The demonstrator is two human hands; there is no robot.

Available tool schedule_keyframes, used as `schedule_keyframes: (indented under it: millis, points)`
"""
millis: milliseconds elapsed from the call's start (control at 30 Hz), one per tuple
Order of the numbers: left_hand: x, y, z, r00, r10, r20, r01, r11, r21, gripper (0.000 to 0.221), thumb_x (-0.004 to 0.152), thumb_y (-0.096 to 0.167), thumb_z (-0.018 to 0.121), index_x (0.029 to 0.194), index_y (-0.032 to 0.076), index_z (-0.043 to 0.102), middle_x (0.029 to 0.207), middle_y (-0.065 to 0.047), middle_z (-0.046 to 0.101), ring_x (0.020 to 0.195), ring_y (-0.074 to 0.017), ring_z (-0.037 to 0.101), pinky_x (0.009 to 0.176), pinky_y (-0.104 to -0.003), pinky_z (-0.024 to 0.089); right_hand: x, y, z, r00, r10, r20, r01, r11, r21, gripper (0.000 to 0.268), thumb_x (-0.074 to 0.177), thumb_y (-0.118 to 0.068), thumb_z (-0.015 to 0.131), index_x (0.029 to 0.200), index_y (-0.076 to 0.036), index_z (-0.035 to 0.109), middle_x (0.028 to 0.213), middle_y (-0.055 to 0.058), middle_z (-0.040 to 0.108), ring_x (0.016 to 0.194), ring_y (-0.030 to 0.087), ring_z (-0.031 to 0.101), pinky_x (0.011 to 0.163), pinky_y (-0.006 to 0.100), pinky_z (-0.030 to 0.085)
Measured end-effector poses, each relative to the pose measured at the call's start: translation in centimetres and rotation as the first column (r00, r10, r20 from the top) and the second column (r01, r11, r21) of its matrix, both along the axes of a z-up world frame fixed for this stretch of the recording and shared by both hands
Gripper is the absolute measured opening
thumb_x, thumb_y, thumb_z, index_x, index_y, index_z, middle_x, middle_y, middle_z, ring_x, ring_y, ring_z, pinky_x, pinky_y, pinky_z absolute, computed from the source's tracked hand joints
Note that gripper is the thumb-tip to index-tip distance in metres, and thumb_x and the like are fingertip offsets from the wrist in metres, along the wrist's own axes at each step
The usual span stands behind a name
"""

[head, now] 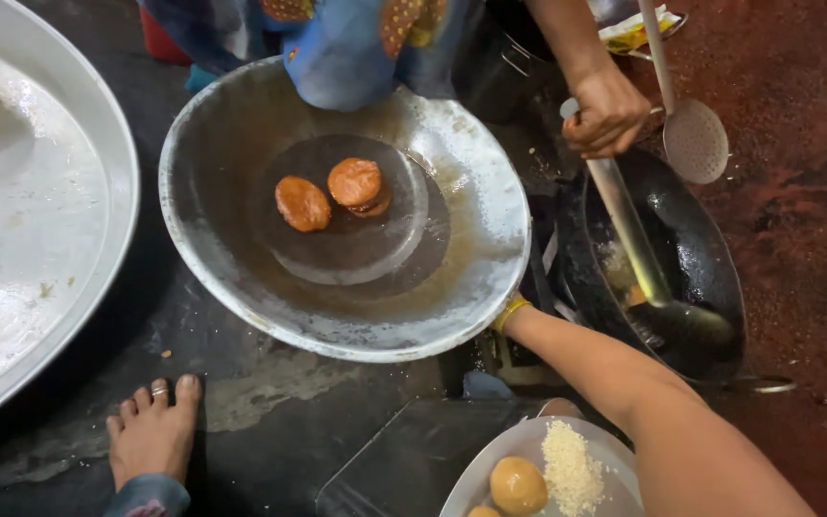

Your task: Flattening small balls of dough on a plate for frying.

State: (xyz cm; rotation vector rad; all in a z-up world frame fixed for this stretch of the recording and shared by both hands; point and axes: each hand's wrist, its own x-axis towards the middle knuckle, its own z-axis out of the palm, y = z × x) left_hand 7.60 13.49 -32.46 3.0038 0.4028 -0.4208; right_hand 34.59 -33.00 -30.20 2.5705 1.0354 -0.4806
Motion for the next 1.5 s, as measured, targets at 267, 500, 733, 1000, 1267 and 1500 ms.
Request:
schedule_keyframes:
  millis: [267, 500, 733, 1000, 1267, 1500]
  points:
    - [-0.1, 0.4, -4.0, 0.992, 0.025, -0.123, -0.028, 0.999, -0.019, 0.044, 0.105, 0.036, 0.038, 0.149, 0.031, 0.044, 0.147, -0.011, 0.057, 0.133, -0.0338, 0.055, 0.11, -0.051, 0.045, -2.7, -8.6, 4.5, 0.997, -0.076, -0.034, 0.07, 0.985, -0.158, 0.058, 0.102, -0.042, 0.026, 0.152, -0.017, 0.041, 0.161, 0.008, 0.037, 0.147, 0.029, 0.033, 0.122, 0.045, 0.022]
    - [-1.1, -0.1, -6.2, 0.998, 0.056, -0.016, -0.055, 0.996, 0.068, 0.044, 0.106, 0.04, 0.036, 0.149, 0.039, 0.045, 0.156, -0.002, 0.054, 0.142, -0.0296, 0.053, 0.119, -0.051, 0.042, -0.9, -5.1, 6.1, 0.993, -0.101, -0.062, 0.082, 0.961, -0.265, 0.059, 0.103, -0.041, 0.022, 0.155, -0.019, 0.037, 0.163, 0.007, 0.034, 0.149, 0.028, 0.03, 0.123, 0.044, 0.02]
    - [-0.7, 0.0, -3.4, 0.999, 0.037, -0.039, -0.036, 0.999, 0.023, 0.043, 0.106, 0.04, 0.034, 0.147, 0.036, 0.046, 0.153, -0.006, 0.055, 0.136, -0.0326, 0.055, 0.115, -0.053, 0.043, 0.3, -7.0, 1.8, 0.99, -0.109, -0.093, 0.076, 0.95, -0.304, 0.059, 0.104, -0.041, 0.017, 0.157, -0.02, 0.033, 0.165, 0.006, 0.03, 0.151, 0.027, 0.028, 0.124, 0.044, 0.019]
    - [-0.4, -0.1, -1.8, 0.999, 0.019, -0.029, -0.019, 1.0, 0.01, 0.042, 0.106, 0.032, 0.036, 0.146, 0.032, 0.047, 0.152, -0.006, 0.056, 0.134, -0.0324, 0.058, 0.111, -0.052, 0.046, 2.0, -8.5, -0.9, 0.983, -0.132, -0.126, 0.079, 0.93, -0.359, 0.06, 0.105, -0.04, 0.012, 0.16, -0.021, 0.029, 0.168, 0.004, 0.026, 0.153, 0.026, 0.025, 0.126, 0.043, 0.017]
    - [-0.2, 0.0, -1.4, 0.996, 0.006, -0.09, -0.004, 1.0, 0.023, 0.045, 0.103, 0.027, 0.04, 0.148, 0.034, 0.043, 0.153, -0.007, 0.054, 0.135, -0.0323, 0.057, 0.109, -0.049, 0.047, 1.7, -8.0, -0.8, 0.918, -0.339, -0.208, 0.22, 0.868, -0.446, 0.061, 0.106, -0.038, 0.007, 0.162, -0.022, 0.026, 0.169, 0.003, 0.023, 0.154, 0.023, 0.024, 0.127, 0.04, 0.016]
    - [-0.1, 0.2, -2.5, 0.997, -0.003, -0.073, 0.005, 1.0, 0.021, 0.043, 0.105, 0.029, 0.038, 0.147, 0.034, 0.044, 0.152, -0.006, 0.055, 0.133, -0.031, 0.057, 0.108, -0.049, 0.047, -0.1, -5.3, 3.3, 0.998, -0.047, -0.051, 0.035, 0.976, -0.215, 0.054, 0.102, -0.04, 0.03, 0.151, -0.02, 0.044, 0.16, 0.008, 0.039, 0.147, 0.029, 0.035, 0.122, 0.043, 0.024]
